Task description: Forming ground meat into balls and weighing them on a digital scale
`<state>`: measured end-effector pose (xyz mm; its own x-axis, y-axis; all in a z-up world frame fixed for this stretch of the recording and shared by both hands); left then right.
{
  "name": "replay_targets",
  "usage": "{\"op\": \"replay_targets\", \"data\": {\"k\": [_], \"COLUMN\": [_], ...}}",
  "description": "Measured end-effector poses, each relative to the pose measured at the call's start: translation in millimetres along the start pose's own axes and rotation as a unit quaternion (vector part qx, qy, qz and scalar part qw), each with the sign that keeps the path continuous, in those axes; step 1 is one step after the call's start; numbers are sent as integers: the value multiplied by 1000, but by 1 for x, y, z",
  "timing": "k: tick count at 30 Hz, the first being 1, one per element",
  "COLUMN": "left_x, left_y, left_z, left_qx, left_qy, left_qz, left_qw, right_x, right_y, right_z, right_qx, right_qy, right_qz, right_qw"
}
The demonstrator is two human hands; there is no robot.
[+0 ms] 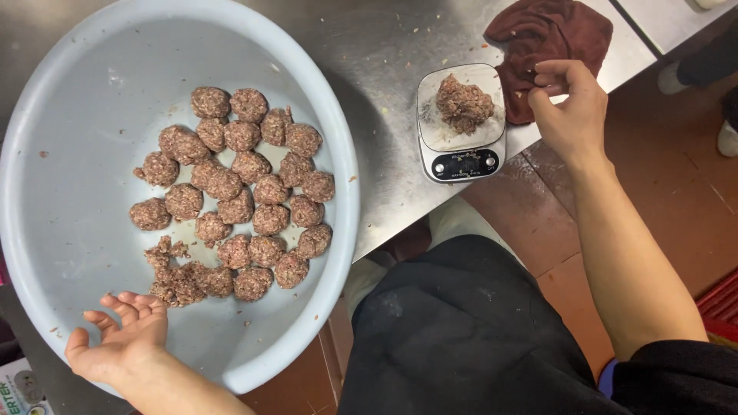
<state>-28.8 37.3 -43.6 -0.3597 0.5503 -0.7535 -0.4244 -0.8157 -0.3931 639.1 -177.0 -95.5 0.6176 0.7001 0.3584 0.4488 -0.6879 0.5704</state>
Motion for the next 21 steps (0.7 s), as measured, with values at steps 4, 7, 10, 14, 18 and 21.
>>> {"op": "replay_targets", "data": {"k": [4, 7, 10, 14, 18, 21], "left_x": [5, 0, 6, -12, -97, -181], "left_y": [1, -1, 0, -7, -53, -106], "left_z": [-1, -5, -3, -15, -48, -135], "left_qx": [10, 2, 8, 6, 220, 368], "left_qy": [8, 6, 10, 0, -232, -334], "left_qz": [5, 8, 6, 9, -45, -282], "left_qw": [1000, 1000, 1000, 1000, 946, 821], "right_x": [-3, -1, -2, -3, -6, -10], "right_y": [-4, -8, -14, -24, -39, -47], "right_z": [2, -4, -7, -11, -4, -7], "right_qx": [3, -11, -1, 11, -18, -47], "right_qy": [26, 44, 62, 90, 61, 91], "right_qz": [5, -7, -10, -2, -17, -32], "right_qw": [1000, 999, 998, 996, 998, 994]}}
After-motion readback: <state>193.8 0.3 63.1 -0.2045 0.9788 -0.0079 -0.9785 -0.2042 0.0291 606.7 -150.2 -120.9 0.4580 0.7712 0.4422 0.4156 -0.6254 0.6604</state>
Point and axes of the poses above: each hand's wrist, its own x-axis towards the middle knuckle, its own y-axis out of the back of the hand, z = x × y, the point moved 6 cm from there along x, towards the middle knuckle, and after that the axes turned 10 degrees about y, right-handed, at the moved point
